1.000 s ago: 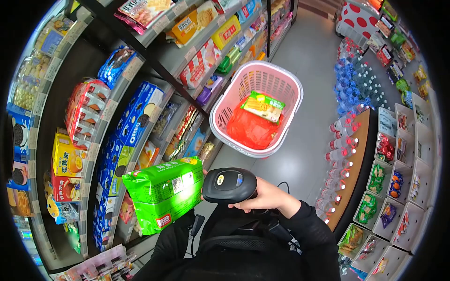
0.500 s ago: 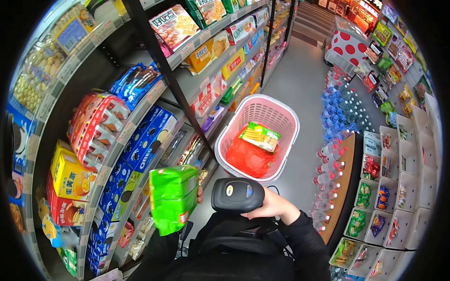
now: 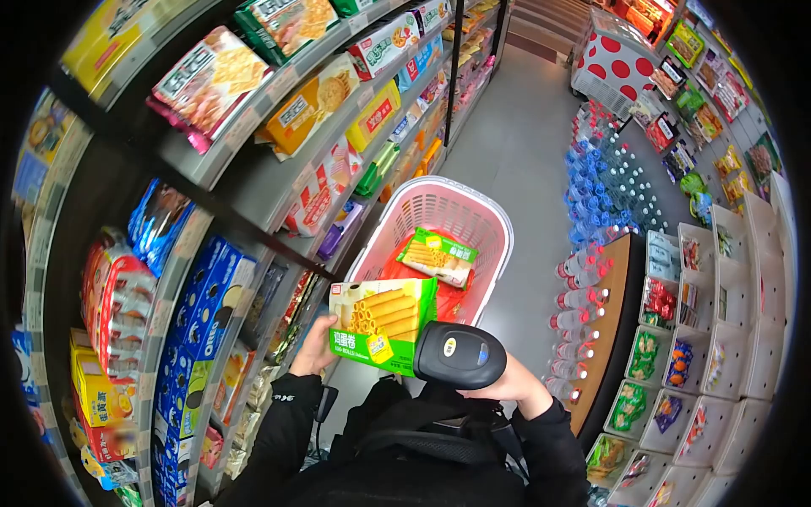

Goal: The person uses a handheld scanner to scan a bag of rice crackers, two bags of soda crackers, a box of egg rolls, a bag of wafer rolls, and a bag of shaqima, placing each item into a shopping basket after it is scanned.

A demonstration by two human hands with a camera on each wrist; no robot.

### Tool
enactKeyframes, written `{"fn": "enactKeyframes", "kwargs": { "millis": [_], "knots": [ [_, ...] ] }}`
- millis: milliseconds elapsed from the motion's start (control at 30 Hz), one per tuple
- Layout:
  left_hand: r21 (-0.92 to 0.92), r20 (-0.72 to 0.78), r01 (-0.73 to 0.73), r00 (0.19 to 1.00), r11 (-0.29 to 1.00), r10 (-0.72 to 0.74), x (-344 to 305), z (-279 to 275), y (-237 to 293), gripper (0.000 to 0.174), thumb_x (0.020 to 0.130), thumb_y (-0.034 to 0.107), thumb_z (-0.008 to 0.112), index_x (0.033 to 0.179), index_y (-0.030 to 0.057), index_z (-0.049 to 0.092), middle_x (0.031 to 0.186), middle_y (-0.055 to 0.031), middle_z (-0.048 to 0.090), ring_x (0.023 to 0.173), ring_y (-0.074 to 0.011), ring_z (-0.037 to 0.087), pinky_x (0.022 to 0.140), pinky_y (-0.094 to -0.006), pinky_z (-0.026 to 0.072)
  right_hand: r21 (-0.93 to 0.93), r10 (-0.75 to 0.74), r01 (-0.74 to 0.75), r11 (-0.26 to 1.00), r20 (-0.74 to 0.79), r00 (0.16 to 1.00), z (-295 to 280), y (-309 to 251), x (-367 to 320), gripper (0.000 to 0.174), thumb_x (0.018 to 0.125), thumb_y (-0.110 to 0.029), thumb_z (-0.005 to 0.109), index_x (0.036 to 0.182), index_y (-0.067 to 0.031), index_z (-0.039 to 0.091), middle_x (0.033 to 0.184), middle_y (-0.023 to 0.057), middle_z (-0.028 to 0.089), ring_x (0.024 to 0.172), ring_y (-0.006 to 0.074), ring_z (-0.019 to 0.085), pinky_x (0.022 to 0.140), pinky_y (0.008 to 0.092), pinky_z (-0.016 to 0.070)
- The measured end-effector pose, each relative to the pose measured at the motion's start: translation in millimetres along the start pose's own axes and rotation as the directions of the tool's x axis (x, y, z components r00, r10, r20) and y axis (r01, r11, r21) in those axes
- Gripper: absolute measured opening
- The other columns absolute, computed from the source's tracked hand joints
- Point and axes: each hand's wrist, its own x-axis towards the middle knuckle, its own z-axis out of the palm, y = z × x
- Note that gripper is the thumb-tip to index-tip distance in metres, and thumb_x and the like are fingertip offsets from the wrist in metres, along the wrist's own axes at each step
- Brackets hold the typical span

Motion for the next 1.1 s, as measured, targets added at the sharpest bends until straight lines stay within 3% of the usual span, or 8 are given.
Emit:
{"fn": "enactKeyframes", "kwargs": {
  "millis": [100, 167, 233, 300, 567, 767, 833, 1100],
  "knots": [
    [0.049, 0.009, -0.019, 1.0, 0.999, 0.018, 27.3, 18.3, 1.3, 0.045, 0.079, 0.015, 0.053, 0.119, -0.0011, 0.039, 0.112, -0.0114, 0.051, 0.099, -0.0194, 0.052, 0.085, -0.0311, 0.041, 0.09, 0.051, -0.05, 0.995, 0.0, 0.999, -52.6, 15.4, 15.1, 0.066, 0.057, 0.0, 0.072, 0.116, -0.0004, 0.042, 0.104, 0.0053, 0.054, 0.097, 0.0143, 0.05, 0.087, 0.0306, 0.0379],
    [0.059, -0.004, -0.112, 0.994, 0.992, 0.112, 49.1, 28.7, -3.1, 0.054, 0.078, 0.012, 0.055, 0.126, 0.0007, 0.032, 0.118, -0.0108, 0.046, 0.105, -0.0189, 0.048, 0.088, -0.0302, 0.039, 0.247, 0.339, -0.355, 0.902, 0.109, 0.935, -88.1, 27.6, 26.0, 0.058, 0.06, 0.001, 0.07, 0.112, 0.0003, 0.044, 0.098, 0.0051, 0.056, 0.092, 0.0131, 0.051, 0.084, 0.0294, 0.0397],
    [0.031, -0.051, -0.088, 0.995, 0.996, 0.089, 73.5, 34.1, -5.8, 0.059, 0.078, 0.009, 0.056, 0.129, 0.0027, 0.027, 0.121, -0.0104, 0.044, 0.109, -0.0188, 0.046, 0.091, -0.0295, 0.0371, 0.221, 0.298, -0.316, 0.923, 0.112, 0.948, -113.6, 33.6, 36.7, 0.052, 0.061, 0.001, 0.068, 0.108, 0.0009, 0.047, 0.094, 0.0046, 0.058, 0.087, 0.0125, 0.052, 0.081, 0.0285, 0.0408],
    [0.144, -0.153, -0.124, 0.977, 0.982, 0.146, 100.9, 43.7, -5.1, 0.058, 0.078, 0.007, 0.056, 0.129, 0.0027, 0.028, 0.12, -0.0101, 0.045, 0.108, -0.0188, 0.046, 0.091, -0.0294, 0.0371, 0.056, 0.016, -0.017, 0.998, 0.013, 1.0, -136.8, 39.4, 47.1, 0.051, 0.06, 0.001, 0.068, 0.107, 0.0003, 0.048, 0.094, 0.0044, 0.058, 0.087, 0.0121, 0.052, 0.08, 0.028, 0.0405],
    [0.529, -0.123, -0.005, 0.989, 0.849, 0.083, 218.7, 43.3, 1.4, 0.055, 0.072, 0.008, 0.066, 0.12, 0.0024, 0.039, 0.109, -0.007, 0.053, 0.1, -0.0147, 0.051, 0.087, -0.0267, 0.0395, 0.122, 0.266, -0.275, 0.954, 0.089, 0.96, -204.4, 64.0, 54.2, 0.061, 0.059, -0.003, 0.071, 0.113, 0.0004, 0.044, 0.104, 0.0065, 0.055, 0.095, 0.0126, 0.05, 0.086, 0.0285, 0.0379],
    [0.714, -0.146, 0.118, 0.989, 0.69, -0.018, 281.7, 18.8, -13.0, 0.065, 0.065, 0.018, 0.073, 0.119, 0.0013, 0.041, 0.106, -0.008, 0.053, 0.097, -0.0164, 0.049, 0.085, -0.0274, 0.0376, 0.061, 0.253, -0.254, 0.965, 0.024, 0.967, -231.4, 76.6, 48.6, 0.065, 0.058, -0.006, 0.073, 0.115, 0.0, 0.042, 0.107, 0.007, 0.054, 0.098, 0.0149, 0.05, 0.086, 0.0293, 0.038],
    [0.707, -0.218, 0.153, 0.976, 0.69, 0.007, 292.3, 23.7, -14.6, 0.068, 0.063, 0.02, 0.074, 0.118, -0.0021, 0.041, 0.106, -0.01, 0.053, 0.099, -0.017, 0.049, 0.086, -0.0281, 0.0373, 0.21, 0.444, -0.443, 0.872, 0.044, 0.895, -236.7, 79.8, 47.5, 0.065, 0.058, -0.007, 0.074, 0.115, 0.0001, 0.043, 0.107, 0.007, 0.053, 0.098, 0.0149, 0.05, 0.086, 0.0291, 0.0383],
    [0.903, -0.289, 0.246, 0.954, 0.351, 0.075, 313.3, -0.6, -9.4, 0.057, 0.062, 0.025, 0.072, 0.106, -0.0052, 0.051, 0.094, -0.0165, 0.059, 0.087, -0.0218, 0.057, 0.078, -0.0297, 0.043, 0.121, 0.278, -0.274, 0.954, -0.015, 0.961, -248.1, 94.2, 52.0, 0.073, 0.055, -0.008, 0.076, 0.117, -0.0001, 0.04, 0.109, 0.0078, 0.052, 0.1, 0.0157, 0.049, 0.087, 0.03, 0.0379]
  ]
}}
